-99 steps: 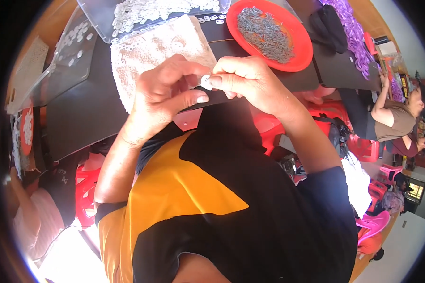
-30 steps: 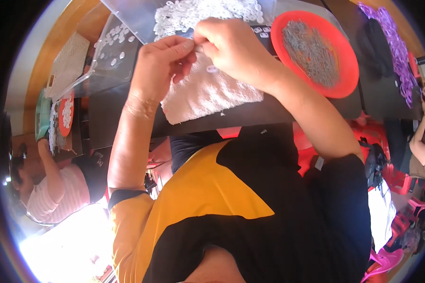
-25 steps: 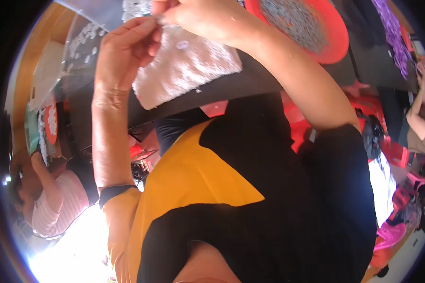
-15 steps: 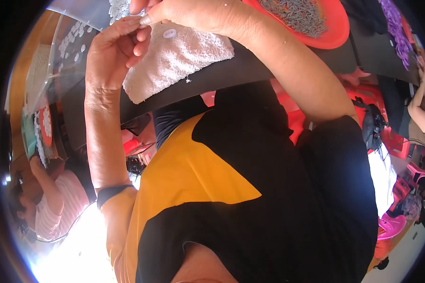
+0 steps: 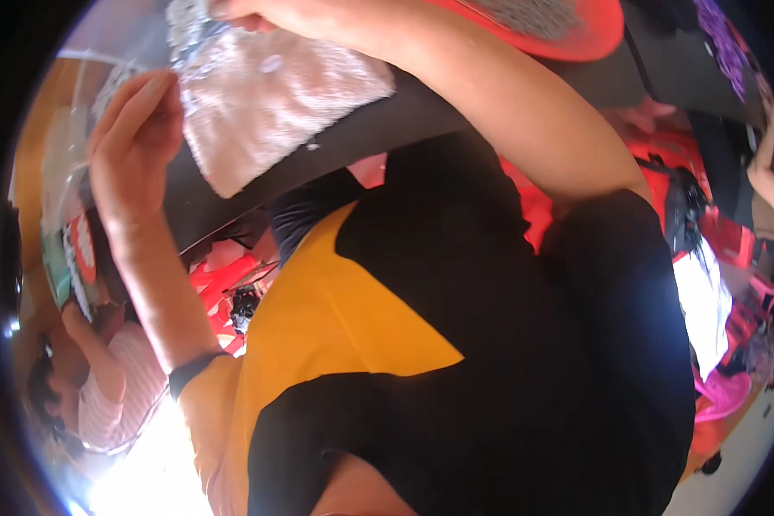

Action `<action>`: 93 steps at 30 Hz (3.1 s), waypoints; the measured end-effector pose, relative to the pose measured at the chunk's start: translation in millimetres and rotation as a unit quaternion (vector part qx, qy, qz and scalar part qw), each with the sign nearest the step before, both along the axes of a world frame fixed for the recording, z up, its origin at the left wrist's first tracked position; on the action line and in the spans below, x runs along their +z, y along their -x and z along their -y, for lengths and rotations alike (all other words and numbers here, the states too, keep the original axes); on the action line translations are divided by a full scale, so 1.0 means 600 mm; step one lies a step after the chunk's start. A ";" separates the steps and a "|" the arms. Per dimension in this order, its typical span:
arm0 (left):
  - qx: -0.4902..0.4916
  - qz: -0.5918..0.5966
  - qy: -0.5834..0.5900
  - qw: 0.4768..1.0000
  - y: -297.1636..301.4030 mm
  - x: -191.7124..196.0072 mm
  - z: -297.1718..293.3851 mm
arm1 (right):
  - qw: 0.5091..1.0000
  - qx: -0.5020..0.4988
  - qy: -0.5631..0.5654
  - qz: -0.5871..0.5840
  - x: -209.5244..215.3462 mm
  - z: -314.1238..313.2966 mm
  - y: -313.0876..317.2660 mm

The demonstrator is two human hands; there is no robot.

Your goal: The recorder is manually inserting small metal wire components into white plastic rings on a workbench.

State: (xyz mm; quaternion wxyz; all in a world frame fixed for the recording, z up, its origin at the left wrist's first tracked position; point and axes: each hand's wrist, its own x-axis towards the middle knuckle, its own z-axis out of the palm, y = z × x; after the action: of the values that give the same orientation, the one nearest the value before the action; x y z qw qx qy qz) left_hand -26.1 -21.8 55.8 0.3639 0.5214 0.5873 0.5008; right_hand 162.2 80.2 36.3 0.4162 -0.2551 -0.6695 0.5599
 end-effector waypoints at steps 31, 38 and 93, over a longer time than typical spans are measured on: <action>-0.565 -0.196 0.017 0.801 -0.341 -0.366 0.015 | 0.920 -0.171 -0.349 -0.042 -0.034 -0.004 0.026; -0.521 -0.168 -0.005 0.837 -0.317 -0.390 0.014 | 0.934 -0.152 -0.321 -0.029 -0.024 0.009 0.026; 0.027 0.283 0.041 0.958 -0.043 -0.038 -0.078 | 0.998 -0.043 0.008 -0.034 -0.039 0.014 0.015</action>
State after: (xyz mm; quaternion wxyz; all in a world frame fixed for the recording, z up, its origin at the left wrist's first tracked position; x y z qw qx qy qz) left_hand -0.4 24.8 33.0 0.5225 0.3272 0.4944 0.6129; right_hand 153.2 72.0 13.2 0.4607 -0.2677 -0.6388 0.5550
